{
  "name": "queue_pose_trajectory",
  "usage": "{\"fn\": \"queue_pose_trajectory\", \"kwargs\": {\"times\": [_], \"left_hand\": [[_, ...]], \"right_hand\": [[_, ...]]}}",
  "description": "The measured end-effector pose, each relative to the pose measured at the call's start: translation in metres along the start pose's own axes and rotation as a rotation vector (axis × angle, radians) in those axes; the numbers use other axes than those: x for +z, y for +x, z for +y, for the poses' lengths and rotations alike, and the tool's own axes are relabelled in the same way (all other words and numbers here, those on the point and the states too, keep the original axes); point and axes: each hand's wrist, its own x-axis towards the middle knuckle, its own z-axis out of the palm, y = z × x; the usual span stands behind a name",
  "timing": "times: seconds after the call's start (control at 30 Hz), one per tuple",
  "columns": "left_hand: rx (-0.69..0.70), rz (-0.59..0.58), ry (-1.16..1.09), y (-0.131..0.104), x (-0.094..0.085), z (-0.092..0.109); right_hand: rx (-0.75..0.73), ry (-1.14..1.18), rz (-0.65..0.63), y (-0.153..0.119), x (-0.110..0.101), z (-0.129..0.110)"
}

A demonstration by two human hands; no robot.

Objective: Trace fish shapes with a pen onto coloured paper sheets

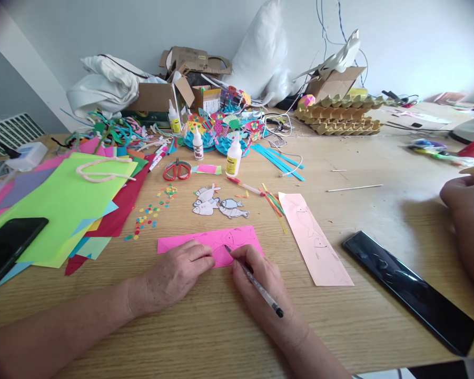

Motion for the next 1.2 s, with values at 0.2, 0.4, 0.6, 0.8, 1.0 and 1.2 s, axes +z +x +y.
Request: {"fn": "queue_pose_trajectory", "kwargs": {"times": [0.2, 0.4, 0.6, 0.8, 1.0, 1.2], "left_hand": [[0.004, 0.005, -0.017, -0.0007, 0.0013, -0.0006], [0.008, -0.002, -0.015, 0.0, 0.0004, -0.0006], [0.0, -0.005, -0.009, -0.0006, 0.001, -0.0007], [0.005, 0.0, -0.011, -0.0009, 0.0009, -0.001], [0.001, -0.004, -0.004, -0.0005, 0.001, -0.0011], [0.004, -0.001, -0.009, -0.0008, 0.0027, -0.002]], "right_hand": [[-0.018, -0.002, -0.008, 0.0001, -0.0008, -0.0019], [-0.001, -0.007, 0.009, 0.0009, -0.0005, -0.0011], [0.005, 0.0, 0.016, 0.0005, -0.0001, -0.0006], [-0.022, -0.013, 0.004, -0.0001, -0.0003, 0.0006], [0.008, 0.006, 0.023, 0.0006, 0.0013, 0.0017], [-0.017, -0.008, 0.026, 0.0003, 0.0002, 0.0011]]}}
